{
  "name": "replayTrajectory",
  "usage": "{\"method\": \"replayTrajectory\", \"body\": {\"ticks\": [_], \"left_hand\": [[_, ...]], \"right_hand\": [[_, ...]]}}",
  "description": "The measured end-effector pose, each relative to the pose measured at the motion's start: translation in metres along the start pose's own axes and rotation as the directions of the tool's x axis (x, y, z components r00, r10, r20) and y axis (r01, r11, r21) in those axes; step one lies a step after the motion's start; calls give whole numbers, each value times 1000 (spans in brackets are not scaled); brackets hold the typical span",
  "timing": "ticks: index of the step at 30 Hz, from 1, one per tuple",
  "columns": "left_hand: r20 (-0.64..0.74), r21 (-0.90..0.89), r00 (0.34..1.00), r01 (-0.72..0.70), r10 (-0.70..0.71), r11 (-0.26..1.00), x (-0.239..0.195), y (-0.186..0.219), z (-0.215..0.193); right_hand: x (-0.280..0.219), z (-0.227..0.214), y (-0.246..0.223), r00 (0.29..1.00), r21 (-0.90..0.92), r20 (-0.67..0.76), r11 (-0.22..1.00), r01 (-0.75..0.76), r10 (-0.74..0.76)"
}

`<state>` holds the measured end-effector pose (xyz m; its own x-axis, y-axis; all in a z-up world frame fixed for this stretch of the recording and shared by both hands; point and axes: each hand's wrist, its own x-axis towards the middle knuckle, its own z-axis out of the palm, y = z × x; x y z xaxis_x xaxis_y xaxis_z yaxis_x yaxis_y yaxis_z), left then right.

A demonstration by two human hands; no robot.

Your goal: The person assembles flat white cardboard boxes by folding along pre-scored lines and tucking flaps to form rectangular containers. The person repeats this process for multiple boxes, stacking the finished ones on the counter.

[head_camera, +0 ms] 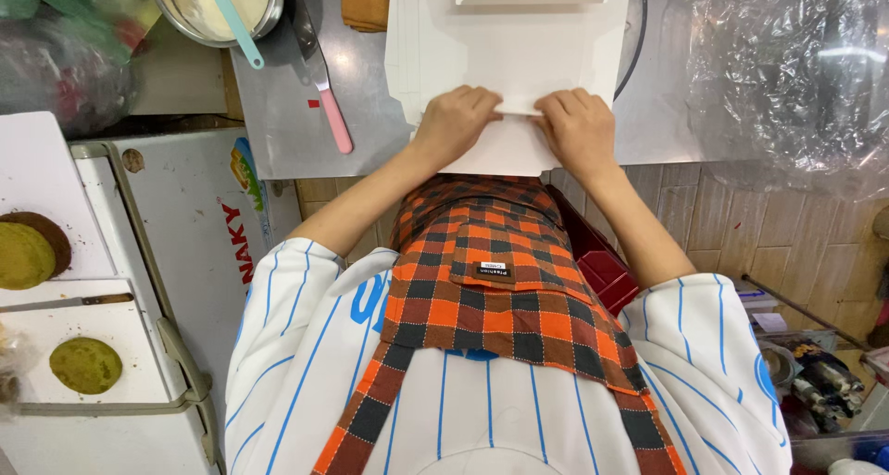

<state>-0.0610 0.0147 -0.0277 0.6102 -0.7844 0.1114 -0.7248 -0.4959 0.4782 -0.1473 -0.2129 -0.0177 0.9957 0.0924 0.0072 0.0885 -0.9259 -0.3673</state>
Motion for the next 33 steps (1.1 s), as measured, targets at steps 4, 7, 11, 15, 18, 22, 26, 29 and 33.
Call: {"method": "replayTrajectory", "body": {"ticks": [4,7,11,15,18,22,26,29,33], "left_hand": [[-6,165,1000,-25,26,986,28,-32,0],[-47,212,996,-70,82,975,29,-41,10],[29,159,1000,2,-7,987,29,-43,19],[-50,150,997,73,-66,986,26,-30,29],[-58,129,987,158,-152,979,31,-14,28],[100,63,983,150,-155,987,33,-9,2],[419,-133,871,339,-257,931,5,-11,-42],[306,-161,814,555,-493,816,-2,-14,-60],[-360,110,931,-19,58,994,-4,-46,-68]], "right_hand": [[31,11,29,985,-62,-66,986,153,-157],[44,25,36,962,-555,-74,812,178,-261],[48,24,40,986,-45,92,988,145,-141],[49,19,37,949,-220,10,925,309,-315],[45,14,20,922,-137,-21,914,381,-387],[33,2,1,924,73,-35,921,383,-381],[22,-3,-6,911,59,4,910,411,-412],[5,-13,-8,908,-11,-44,909,417,-417],[-17,-26,-6,942,-119,22,934,336,-335]]}}
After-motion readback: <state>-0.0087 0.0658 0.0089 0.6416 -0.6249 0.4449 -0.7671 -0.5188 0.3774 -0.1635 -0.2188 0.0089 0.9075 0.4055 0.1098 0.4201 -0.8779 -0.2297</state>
